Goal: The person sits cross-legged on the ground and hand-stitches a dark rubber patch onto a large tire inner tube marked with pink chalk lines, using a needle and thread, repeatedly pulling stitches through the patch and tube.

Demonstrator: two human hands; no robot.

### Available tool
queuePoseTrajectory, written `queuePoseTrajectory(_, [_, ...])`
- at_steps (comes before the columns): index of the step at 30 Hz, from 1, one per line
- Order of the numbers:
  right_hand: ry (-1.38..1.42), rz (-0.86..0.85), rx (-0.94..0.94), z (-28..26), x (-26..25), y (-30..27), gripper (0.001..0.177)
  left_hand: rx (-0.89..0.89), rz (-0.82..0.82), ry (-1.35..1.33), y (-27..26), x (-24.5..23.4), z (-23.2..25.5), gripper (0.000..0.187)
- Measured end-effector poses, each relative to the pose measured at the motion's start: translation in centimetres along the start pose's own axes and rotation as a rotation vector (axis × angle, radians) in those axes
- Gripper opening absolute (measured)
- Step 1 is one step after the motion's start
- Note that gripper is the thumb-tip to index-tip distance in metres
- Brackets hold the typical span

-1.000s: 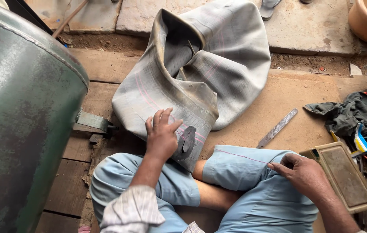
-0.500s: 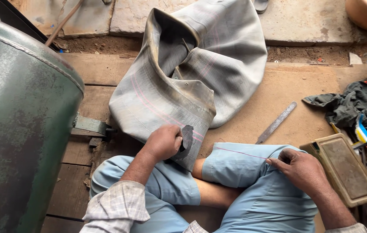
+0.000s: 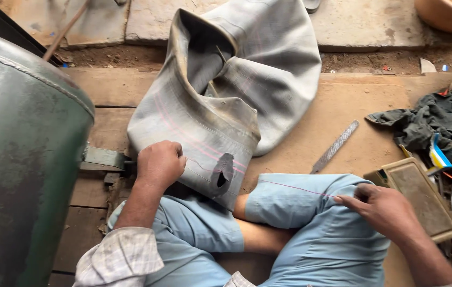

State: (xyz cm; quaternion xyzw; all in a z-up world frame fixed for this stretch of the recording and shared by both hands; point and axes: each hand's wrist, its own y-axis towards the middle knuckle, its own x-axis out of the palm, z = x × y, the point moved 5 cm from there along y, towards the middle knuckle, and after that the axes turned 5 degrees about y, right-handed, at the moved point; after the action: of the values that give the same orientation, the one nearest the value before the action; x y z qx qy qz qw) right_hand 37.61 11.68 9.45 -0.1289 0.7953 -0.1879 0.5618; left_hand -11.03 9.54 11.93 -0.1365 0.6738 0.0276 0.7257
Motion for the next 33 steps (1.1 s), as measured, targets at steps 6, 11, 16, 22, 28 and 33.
queuePoseTrajectory(6, [-0.125,-0.077,0.216,3.6,-1.1,-0.1,0.069,-0.108,0.168,-0.190,0.0,-1.5,0.4,0.025])
queuePoseTrajectory(11, [-0.006,-0.079,0.289,5.5,-0.8,-0.9,0.071,-0.112,0.058,-0.493,-0.4,1.0,1.9,0.023])
queuePoseTrajectory(16, [-0.017,-0.072,0.267,7.0,-0.1,-1.1,0.070,0.163,0.063,-0.377,-1.2,2.9,4.9,0.028])
queuePoseTrajectory(22, [-0.028,-0.077,0.247,6.0,0.0,-1.3,0.068,0.185,0.054,-0.225,-0.4,4.6,4.9,0.013])
queuePoseTrajectory(28, [-0.081,-0.090,0.167,9.3,2.7,2.5,0.064,0.167,-0.050,-0.625,1.1,9.5,2.7,0.024])
queuePoseTrajectory(33, [-0.017,-0.057,0.143,16.2,8.3,9.8,0.055,0.134,-0.232,-0.919,0.5,8.9,3.6,0.018])
